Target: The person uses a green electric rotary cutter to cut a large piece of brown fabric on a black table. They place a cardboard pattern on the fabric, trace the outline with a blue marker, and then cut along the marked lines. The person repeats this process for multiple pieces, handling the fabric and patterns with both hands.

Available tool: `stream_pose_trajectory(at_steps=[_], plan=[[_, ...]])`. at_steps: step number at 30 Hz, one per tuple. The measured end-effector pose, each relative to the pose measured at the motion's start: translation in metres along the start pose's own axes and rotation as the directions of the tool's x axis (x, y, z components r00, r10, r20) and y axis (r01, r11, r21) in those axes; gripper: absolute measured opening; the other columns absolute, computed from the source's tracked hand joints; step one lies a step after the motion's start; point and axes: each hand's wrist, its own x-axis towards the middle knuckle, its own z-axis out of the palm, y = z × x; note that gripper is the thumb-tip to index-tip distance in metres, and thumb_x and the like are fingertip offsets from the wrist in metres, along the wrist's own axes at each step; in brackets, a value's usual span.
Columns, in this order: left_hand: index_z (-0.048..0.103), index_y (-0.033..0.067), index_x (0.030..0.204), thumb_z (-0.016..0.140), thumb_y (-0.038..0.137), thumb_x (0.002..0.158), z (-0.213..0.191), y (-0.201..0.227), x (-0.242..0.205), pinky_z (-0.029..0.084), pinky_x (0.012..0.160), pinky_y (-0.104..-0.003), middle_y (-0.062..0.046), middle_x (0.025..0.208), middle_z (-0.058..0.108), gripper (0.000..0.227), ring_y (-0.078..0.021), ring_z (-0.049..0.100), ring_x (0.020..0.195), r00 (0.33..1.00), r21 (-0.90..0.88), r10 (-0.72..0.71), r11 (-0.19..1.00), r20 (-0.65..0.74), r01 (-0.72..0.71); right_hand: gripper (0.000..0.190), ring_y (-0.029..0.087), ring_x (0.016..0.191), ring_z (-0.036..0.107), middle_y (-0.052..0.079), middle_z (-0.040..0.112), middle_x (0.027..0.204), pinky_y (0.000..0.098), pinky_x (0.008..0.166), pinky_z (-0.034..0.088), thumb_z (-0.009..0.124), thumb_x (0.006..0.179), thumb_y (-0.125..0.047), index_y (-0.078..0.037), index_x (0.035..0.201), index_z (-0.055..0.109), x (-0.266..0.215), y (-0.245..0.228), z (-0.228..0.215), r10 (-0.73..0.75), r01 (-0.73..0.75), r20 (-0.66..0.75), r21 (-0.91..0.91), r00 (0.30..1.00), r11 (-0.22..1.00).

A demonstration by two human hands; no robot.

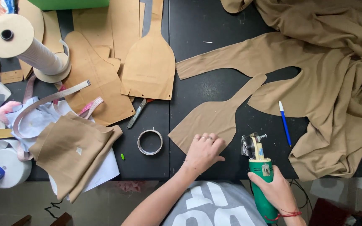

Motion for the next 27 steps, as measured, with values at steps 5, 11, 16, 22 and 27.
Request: stream_pose_trajectory(at_steps=[5, 11, 16, 22, 27], plan=[[0.052, 0.0182, 0.084, 0.049, 0.01, 0.084, 0.027, -0.009, 0.019, 0.032, 0.055, -0.033, -0.003, 0.07, 0.047, 0.009, -0.0219, 0.043, 0.058, 0.896, 0.147, 0.27, 0.962, -0.353, -0.232, 0.044, 0.024, 0.084, 0.059, 0.009, 0.064, 0.088, 0.0325, 0.071, 0.041, 0.062, 0.063, -0.043, -0.011, 0.093, 0.056, -0.015, -0.017, 0.017, -0.02, 0.023, -0.023, 0.095, 1.0, 0.995], [0.057, 0.02, 0.095, 0.048, 0.005, 0.08, 0.022, -0.019, 0.015, 0.034, 0.058, -0.033, -0.001, 0.078, 0.051, 0.023, -0.0208, 0.046, 0.064, 0.872, 0.107, 0.33, 0.944, -0.362, -0.313, 0.048, 0.026, 0.081, 0.059, 0.009, 0.063, 0.086, 0.0344, 0.071, 0.043, 0.06, 0.063, -0.046, -0.011, 0.095, 0.055, -0.016, -0.033, 0.03, -0.029, 0.04, -0.08, 0.133, 0.996, 0.99], [0.058, 0.0207, 0.094, 0.05, 0.007, 0.081, 0.025, -0.023, 0.015, 0.035, 0.06, -0.034, 0.0, 0.082, 0.053, 0.021, -0.0215, 0.048, 0.066, 0.881, 0.041, 0.319, 0.945, -0.348, -0.326, 0.047, 0.025, 0.084, 0.059, 0.008, 0.063, 0.09, 0.0341, 0.073, 0.042, 0.059, 0.064, -0.044, -0.011, 0.097, 0.056, -0.016, -0.039, 0.036, -0.028, 0.043, -0.089, 0.173, 0.996, 0.984], [0.057, 0.0207, 0.091, 0.05, 0.01, 0.083, 0.019, -0.022, 0.014, 0.035, 0.061, -0.032, -0.001, 0.078, 0.051, 0.015, -0.0207, 0.047, 0.065, 0.883, 0.048, 0.322, 0.944, -0.341, -0.326, 0.047, 0.025, 0.084, 0.058, 0.008, 0.062, 0.089, 0.0335, 0.074, 0.041, 0.059, 0.064, -0.045, -0.01, 0.096, 0.057, -0.014, -0.039, 0.04, -0.047, 0.067, -0.122, 0.168, 0.991, 0.983], [0.057, 0.0206, 0.09, 0.05, 0.014, 0.085, 0.019, -0.023, 0.013, 0.034, 0.06, -0.033, -0.001, 0.078, 0.05, 0.011, -0.0212, 0.048, 0.065, 0.889, 0.053, 0.324, 0.944, -0.323, -0.325, 0.047, 0.026, 0.083, 0.058, 0.009, 0.062, 0.087, 0.0332, 0.073, 0.04, 0.06, 0.064, -0.045, -0.01, 0.094, 0.057, -0.012, -0.042, 0.04, -0.063, 0.087, -0.148, 0.166, 0.987, 0.982]])
